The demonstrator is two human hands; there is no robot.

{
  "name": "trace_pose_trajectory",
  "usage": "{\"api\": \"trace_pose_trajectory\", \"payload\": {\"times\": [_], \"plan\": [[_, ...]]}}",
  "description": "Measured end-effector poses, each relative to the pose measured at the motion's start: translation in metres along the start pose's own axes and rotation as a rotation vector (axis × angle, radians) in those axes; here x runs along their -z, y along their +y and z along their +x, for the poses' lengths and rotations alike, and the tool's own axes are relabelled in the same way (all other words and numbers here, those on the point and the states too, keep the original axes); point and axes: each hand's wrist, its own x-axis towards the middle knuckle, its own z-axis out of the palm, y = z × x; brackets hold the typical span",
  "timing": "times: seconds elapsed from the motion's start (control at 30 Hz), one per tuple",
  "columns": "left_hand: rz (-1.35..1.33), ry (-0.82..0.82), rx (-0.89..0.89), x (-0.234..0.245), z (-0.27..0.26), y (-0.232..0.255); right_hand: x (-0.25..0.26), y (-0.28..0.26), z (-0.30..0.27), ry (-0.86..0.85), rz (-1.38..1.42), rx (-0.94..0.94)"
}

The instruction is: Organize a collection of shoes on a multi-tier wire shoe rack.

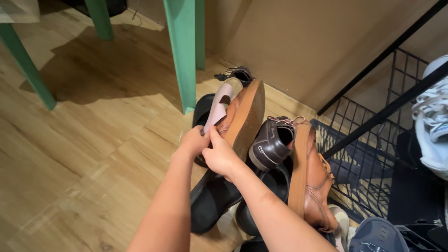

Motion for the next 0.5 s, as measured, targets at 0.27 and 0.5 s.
{"api": "trace_pose_trajectory", "payload": {"times": [0.27,0.5], "plan": [[0.000,0.217,-0.094,0.051,-0.045,0.066,0.017,0.006,-0.011,0.020,0.190,0.106],[0.283,0.350,-0.195,0.125,-0.125,0.181,0.032,-0.026,-0.055,0.107,0.438,0.274]]}}
